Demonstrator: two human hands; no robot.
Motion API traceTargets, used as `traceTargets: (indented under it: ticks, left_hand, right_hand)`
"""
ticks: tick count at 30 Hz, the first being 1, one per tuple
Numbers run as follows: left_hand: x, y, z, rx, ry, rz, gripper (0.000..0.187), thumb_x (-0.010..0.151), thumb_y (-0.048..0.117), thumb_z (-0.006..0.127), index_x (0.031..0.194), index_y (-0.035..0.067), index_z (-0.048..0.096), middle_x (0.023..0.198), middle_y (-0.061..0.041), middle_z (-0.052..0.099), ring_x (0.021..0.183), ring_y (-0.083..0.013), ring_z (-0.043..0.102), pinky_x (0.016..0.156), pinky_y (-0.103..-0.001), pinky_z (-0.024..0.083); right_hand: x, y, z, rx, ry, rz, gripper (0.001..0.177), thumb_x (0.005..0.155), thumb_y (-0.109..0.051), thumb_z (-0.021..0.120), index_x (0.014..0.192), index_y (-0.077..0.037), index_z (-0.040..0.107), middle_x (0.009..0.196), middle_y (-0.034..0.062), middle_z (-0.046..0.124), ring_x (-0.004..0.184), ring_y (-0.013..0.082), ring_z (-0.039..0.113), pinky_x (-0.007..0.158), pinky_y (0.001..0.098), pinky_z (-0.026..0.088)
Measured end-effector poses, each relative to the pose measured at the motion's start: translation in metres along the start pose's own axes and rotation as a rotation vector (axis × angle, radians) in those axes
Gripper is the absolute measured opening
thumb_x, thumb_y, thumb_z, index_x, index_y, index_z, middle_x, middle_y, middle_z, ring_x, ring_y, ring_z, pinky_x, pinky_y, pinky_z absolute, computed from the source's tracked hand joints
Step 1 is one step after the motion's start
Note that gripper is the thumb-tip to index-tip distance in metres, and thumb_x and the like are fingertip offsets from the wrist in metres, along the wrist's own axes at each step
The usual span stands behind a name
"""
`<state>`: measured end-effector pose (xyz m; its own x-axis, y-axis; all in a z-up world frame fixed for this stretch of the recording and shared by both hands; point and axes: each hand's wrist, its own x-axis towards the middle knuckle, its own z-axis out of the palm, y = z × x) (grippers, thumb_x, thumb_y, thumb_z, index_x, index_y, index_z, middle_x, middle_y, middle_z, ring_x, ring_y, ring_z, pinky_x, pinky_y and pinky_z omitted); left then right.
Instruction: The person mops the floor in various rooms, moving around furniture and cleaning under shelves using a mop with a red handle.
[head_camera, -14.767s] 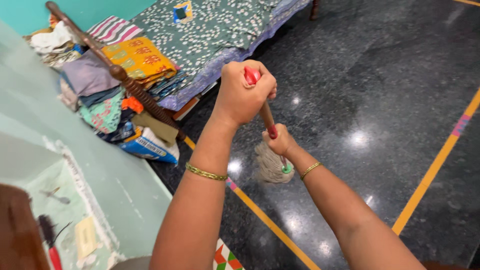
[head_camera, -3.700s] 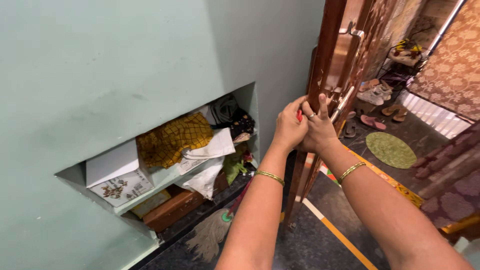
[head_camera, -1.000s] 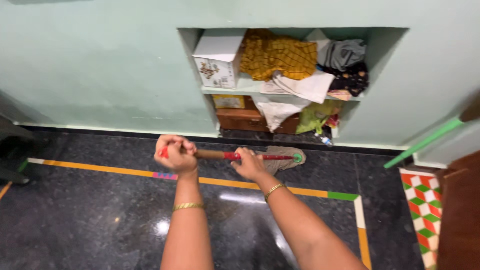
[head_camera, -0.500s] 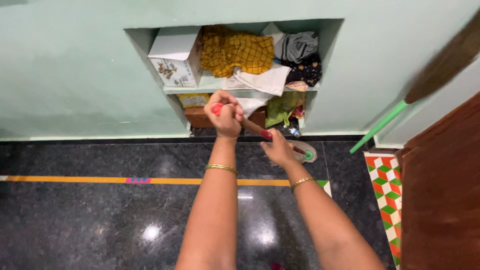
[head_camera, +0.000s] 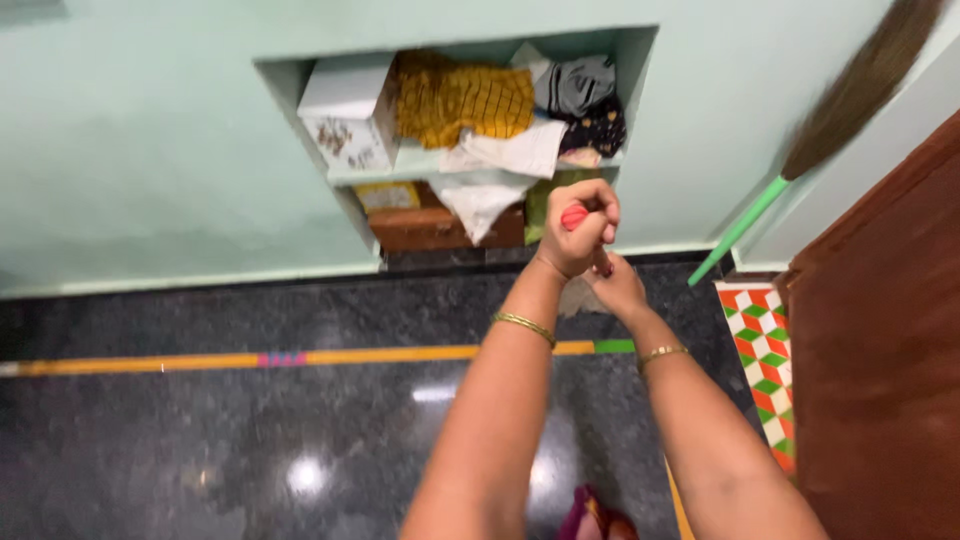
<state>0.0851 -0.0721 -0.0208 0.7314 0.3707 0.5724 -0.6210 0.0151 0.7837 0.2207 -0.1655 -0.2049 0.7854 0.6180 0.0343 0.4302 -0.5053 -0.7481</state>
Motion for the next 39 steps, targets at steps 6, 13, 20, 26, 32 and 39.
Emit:
traceTargets:
  ticks: [6, 13, 20, 26, 32, 39]
  left_hand:
    - [-0.08, 0.075, -0.012, 0.103, 0.002, -0.177, 0.024, 0.083, 0.01, 0.047, 0.069, -0.001, 0.063, 0.062, -0.003, 0.061, 0.053, -0.0068, 0.056, 0.05, -0.023, 0.048]
    - [-0.133, 0.169, 0.004, 0.476, 0.036, -0.085, 0.023, 0.084, 0.013, 0.053, 0.069, -0.001, 0.064, 0.061, -0.006, 0.064, 0.055, -0.0106, 0.06, 0.054, -0.027, 0.05]
    - [-0.17, 0.208, 0.021, 0.893, 0.27, 0.0, 0.019, 0.08, 0.014, 0.062, 0.068, -0.001, 0.064, 0.062, -0.021, 0.06, 0.055, -0.0307, 0.064, 0.057, -0.036, 0.052]
    - [-0.172, 0.241, -0.003, 1.142, 0.339, -0.113, 0.027, 0.076, 0.029, 0.066, 0.068, 0.004, 0.071, 0.065, -0.022, 0.065, 0.064, -0.0381, 0.068, 0.062, -0.044, 0.056]
    - [-0.149, 0.262, 0.008, 1.474, 0.383, -0.036, 0.035, 0.076, 0.039, 0.069, 0.063, 0.006, 0.071, 0.067, -0.021, 0.067, 0.068, -0.0439, 0.067, 0.064, -0.052, 0.055]
    - [-0.1, 0.242, 0.067, 1.407, 0.514, 0.07, 0.034, 0.083, 0.034, 0.064, 0.067, 0.004, 0.067, 0.067, -0.02, 0.066, 0.066, -0.0421, 0.067, 0.066, -0.05, 0.056]
  right_hand:
    - [-0.033, -0.009, 0.04, -0.345, -0.228, -0.175, 0.037, 0.076, -0.045, 0.082, 0.087, -0.01, 0.075, 0.088, 0.0141, 0.075, 0.09, 0.0351, 0.071, 0.082, 0.0475, 0.054]
    - [-0.069, -0.044, 0.146, 0.619, -0.35, -0.349, 0.046, 0.09, -0.041, 0.078, 0.117, -0.008, 0.062, 0.12, 0.0063, 0.065, 0.115, 0.0198, 0.061, 0.103, 0.0387, 0.048]
    - [-0.15, -0.089, 0.213, 0.734, -0.29, -0.504, 0.037, 0.092, -0.035, 0.072, 0.113, -0.006, 0.062, 0.108, 0.0061, 0.063, 0.104, 0.0174, 0.059, 0.093, 0.038, 0.049]
    - [-0.197, -0.133, 0.259, 0.696, -0.233, -0.634, 0.03, 0.093, -0.03, 0.067, 0.109, -0.005, 0.062, 0.098, 0.006, 0.062, 0.095, 0.0154, 0.057, 0.085, 0.0374, 0.049]
    - [-0.204, -0.144, 0.212, 0.614, -0.41, -0.548, 0.021, 0.089, -0.02, 0.06, 0.076, -0.004, 0.054, 0.063, 0.0027, 0.053, 0.06, 0.0137, 0.051, 0.058, 0.0345, 0.045]
    - [-0.164, -0.137, 0.087, 0.531, -0.641, -0.376, 0.042, 0.091, -0.02, 0.064, 0.056, -0.005, 0.046, 0.051, -0.0007, 0.046, 0.046, 0.0109, 0.042, 0.043, 0.0334, 0.038]
